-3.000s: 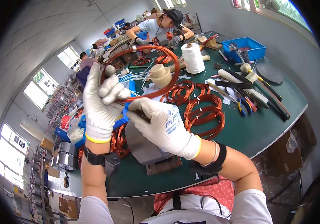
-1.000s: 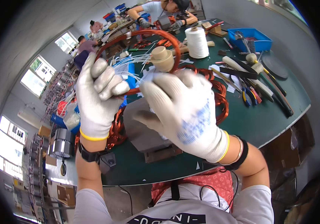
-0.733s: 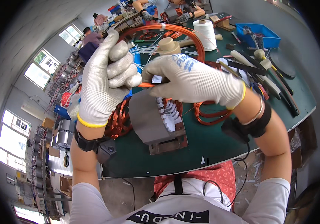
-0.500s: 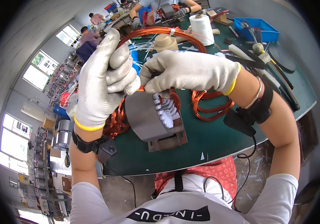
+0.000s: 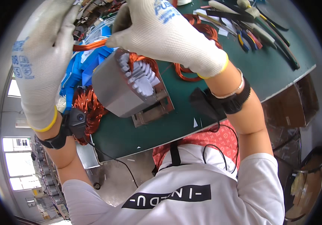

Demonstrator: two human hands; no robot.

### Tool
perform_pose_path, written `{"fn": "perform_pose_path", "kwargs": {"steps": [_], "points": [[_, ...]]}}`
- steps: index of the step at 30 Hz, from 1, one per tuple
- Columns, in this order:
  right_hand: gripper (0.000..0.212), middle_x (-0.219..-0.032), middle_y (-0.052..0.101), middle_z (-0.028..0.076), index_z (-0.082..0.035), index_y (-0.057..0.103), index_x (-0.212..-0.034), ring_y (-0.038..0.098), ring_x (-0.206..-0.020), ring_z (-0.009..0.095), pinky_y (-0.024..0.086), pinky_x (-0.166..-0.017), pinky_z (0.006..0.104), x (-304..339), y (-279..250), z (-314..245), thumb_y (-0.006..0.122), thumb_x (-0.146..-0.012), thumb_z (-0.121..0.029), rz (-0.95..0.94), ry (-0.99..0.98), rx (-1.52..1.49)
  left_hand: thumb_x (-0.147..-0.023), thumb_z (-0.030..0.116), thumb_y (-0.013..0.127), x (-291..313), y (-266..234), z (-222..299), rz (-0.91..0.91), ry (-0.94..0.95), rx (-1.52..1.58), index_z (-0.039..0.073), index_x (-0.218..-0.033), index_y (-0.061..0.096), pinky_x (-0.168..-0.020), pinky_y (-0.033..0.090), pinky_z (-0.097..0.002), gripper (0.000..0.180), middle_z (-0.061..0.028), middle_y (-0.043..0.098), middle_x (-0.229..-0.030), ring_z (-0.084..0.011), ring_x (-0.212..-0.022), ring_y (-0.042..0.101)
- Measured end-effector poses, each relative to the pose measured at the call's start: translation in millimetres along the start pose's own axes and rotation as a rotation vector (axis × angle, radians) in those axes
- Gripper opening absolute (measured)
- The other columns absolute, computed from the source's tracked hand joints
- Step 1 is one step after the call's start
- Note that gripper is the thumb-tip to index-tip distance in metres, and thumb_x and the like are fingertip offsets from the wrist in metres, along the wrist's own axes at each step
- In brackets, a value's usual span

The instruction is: Manually inserting copper wire coils into an electric motor stator housing at a workshop bench.

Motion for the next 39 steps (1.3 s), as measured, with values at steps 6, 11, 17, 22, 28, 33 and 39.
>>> {"fn": "perform_pose_path", "kwargs": {"steps": [6, 11, 17, 22, 28, 33, 39], "points": [[0.095, -0.092, 0.061, 0.012, 0.0, 0.013, -0.147, 0.061, -0.073, 0.014, 0.052, -0.065, 0.0258, 21, -42, 81, 0.078, -0.077, -0.001, 0.132, 0.28, -0.51, -0.097, 0.037, 0.056, 29, 91, -48, -0.081, -0.633, 1.268, -0.006, -0.117, 0.062, -0.092, 0.047, -0.0314, 0.047, -0.0063, 0.067, -0.107, -0.0182, -0.099, 0.063], [0.098, -0.086, 0.063, 0.01, -0.003, 0.011, -0.149, 0.062, -0.07, 0.014, 0.051, -0.064, 0.0257, 27, -46, 97, 0.078, -0.078, -0.001, 0.213, 0.393, -0.657, -0.094, 0.031, 0.054, 39, 161, 36, -0.89, 0.102, 1.112, 0.001, -0.127, 0.06, -0.103, 0.041, -0.0363, 0.044, -0.0201, 0.054, -0.138, -0.0271, -0.125, 0.052], [0.092, -0.071, 0.06, 0.003, -0.01, 0.027, -0.148, 0.059, -0.067, 0.013, 0.049, -0.064, 0.0257, 68, -43, 90, 0.072, -0.069, 0.009, -0.122, 0.365, -0.413, -0.096, 0.025, 0.051, 55, 180, 44, -1.279, -0.018, 0.971, 0.004, -0.134, 0.054, -0.092, 0.049, -0.0314, 0.044, -0.0141, 0.062, -0.124, -0.0226, -0.109, 0.061], [0.082, -0.067, 0.057, 0.005, -0.011, 0.03, -0.146, 0.057, -0.061, 0.01, 0.045, -0.057, 0.0261, 104, -9, 135, 0.066, -0.074, 0.005, -0.439, 0.437, -0.065, -0.093, 0.027, 0.048, 57, 175, 35, -1.155, -0.03, 0.945, 0.003, -0.127, 0.059, -0.095, 0.046, -0.0301, 0.043, -0.0153, 0.064, -0.12, -0.0241, -0.106, 0.062], [0.081, -0.069, 0.054, 0.004, -0.012, 0.029, -0.146, 0.056, -0.062, 0.012, 0.046, -0.06, 0.0264, 110, 4, 154, 0.064, -0.075, 0.006, -0.403, 0.509, -0.014, -0.1, 0.028, 0.045, 115, 90, -50, -0.003, -0.912, 0.954, -0.002, -0.128, 0.055, -0.081, 0.049, -0.029, 0.042, -0.0106, 0.065, -0.113, -0.0156, -0.092, 0.061], [0.084, -0.071, 0.059, 0.005, -0.015, 0.03, -0.146, 0.062, -0.064, 0.013, 0.051, -0.062, 0.0283, 114, 12, 154, 0.065, -0.074, 0.01, -0.27, 0.526, -0.097, -0.098, 0.05, 0.049, 288, 113, 3, -0.047, -1.353, 1.439, 0.003, -0.135, 0.046, -0.082, 0.05, -0.032, 0.059, -0.0102, 0.059, -0.122, -0.0204, -0.1, 0.061], [0.086, -0.072, 0.061, 0.004, -0.015, 0.028, -0.147, 0.064, -0.067, 0.012, 0.051, -0.062, 0.0274, 123, 6, 158, 0.066, -0.074, 0.008, -0.217, 0.618, -0.156, -0.098, 0.051, 0.05, 269, 130, 78, -0.168, -1.107, 1.882, 0.002, -0.133, 0.051, -0.083, 0.051, -0.0355, 0.06, -0.0132, 0.064, -0.118, -0.0238, -0.099, 0.063]]}}
Point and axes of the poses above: each hand's wrist, its own x-axis away from the middle knuckle, its own y-axis out of the palm, z = x × y, the point moved 9 cm from there along -x, towards the middle knuckle
